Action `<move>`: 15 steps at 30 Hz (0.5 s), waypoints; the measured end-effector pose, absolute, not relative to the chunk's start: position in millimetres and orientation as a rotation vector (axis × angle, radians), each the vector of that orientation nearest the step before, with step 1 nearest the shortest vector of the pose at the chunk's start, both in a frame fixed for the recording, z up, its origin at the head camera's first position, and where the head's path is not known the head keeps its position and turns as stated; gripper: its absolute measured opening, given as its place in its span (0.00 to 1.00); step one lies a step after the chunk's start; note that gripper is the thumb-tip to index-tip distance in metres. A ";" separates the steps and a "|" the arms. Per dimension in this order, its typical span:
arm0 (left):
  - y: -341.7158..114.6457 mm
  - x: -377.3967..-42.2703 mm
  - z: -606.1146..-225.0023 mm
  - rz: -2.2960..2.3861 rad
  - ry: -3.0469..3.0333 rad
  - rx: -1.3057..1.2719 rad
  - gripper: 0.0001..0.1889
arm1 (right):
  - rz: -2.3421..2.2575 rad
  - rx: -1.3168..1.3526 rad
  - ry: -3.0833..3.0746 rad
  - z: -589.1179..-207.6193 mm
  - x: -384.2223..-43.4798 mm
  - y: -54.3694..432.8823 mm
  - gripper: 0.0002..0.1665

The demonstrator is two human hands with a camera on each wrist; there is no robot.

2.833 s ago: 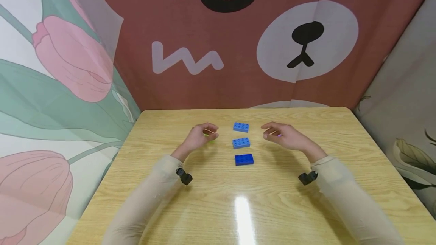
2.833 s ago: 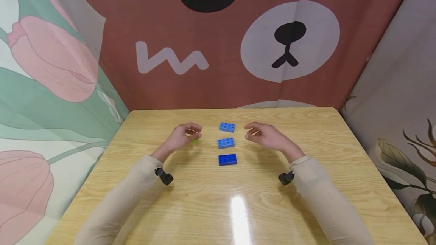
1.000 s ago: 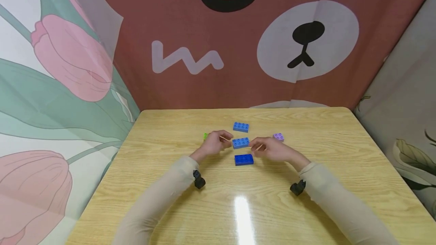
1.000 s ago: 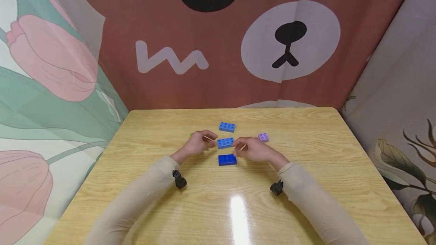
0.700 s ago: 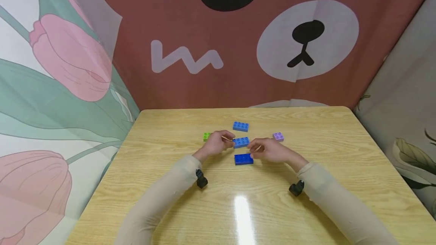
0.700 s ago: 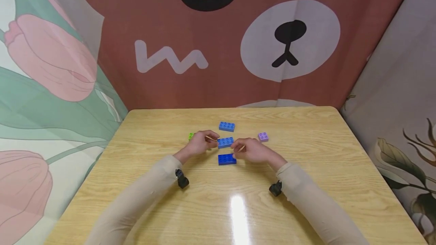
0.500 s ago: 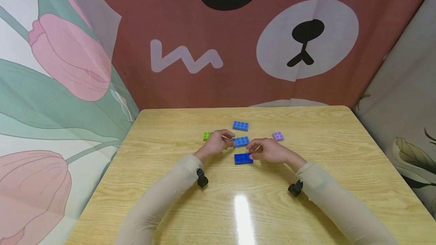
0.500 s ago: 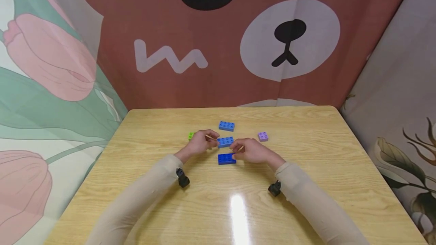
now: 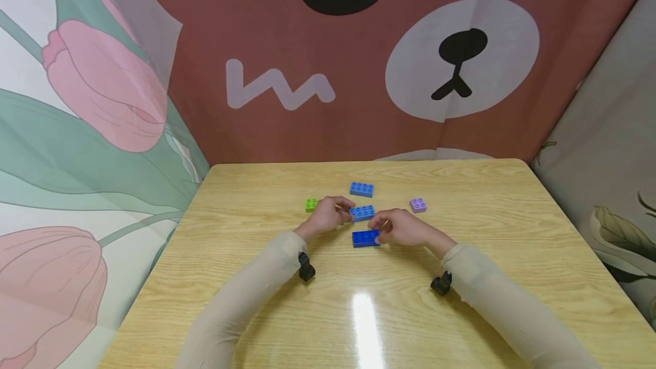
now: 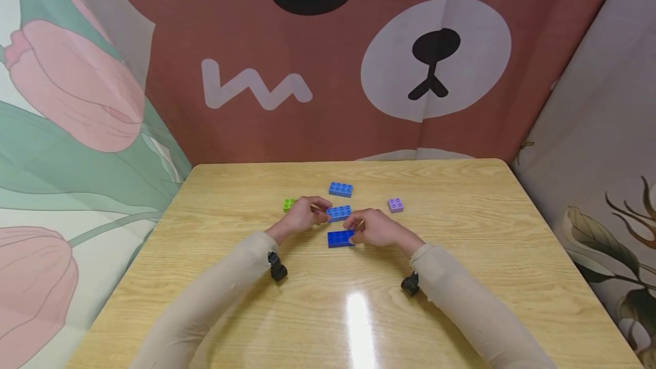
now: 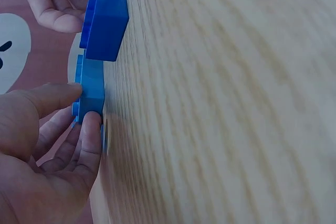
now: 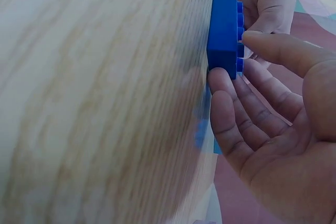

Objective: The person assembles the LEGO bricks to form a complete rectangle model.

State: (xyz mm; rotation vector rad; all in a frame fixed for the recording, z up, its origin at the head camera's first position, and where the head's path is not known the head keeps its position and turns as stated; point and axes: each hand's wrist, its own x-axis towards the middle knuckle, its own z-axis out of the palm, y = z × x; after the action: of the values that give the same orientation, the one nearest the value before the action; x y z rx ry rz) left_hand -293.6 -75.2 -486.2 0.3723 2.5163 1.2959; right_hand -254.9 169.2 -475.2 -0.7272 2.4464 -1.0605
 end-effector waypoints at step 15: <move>-75.2 -292.5 -484.7 1.272 2.517 0.325 0.13 | -1.060 -0.668 2.472 -475.3 -255.1 171.6 0.15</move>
State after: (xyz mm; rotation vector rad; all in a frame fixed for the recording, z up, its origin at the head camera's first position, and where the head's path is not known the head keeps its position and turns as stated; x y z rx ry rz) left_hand -292.5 -75.2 -484.7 0.3254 2.5172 1.2722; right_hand -255.1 171.6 -475.3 -0.6684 2.4719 -1.0604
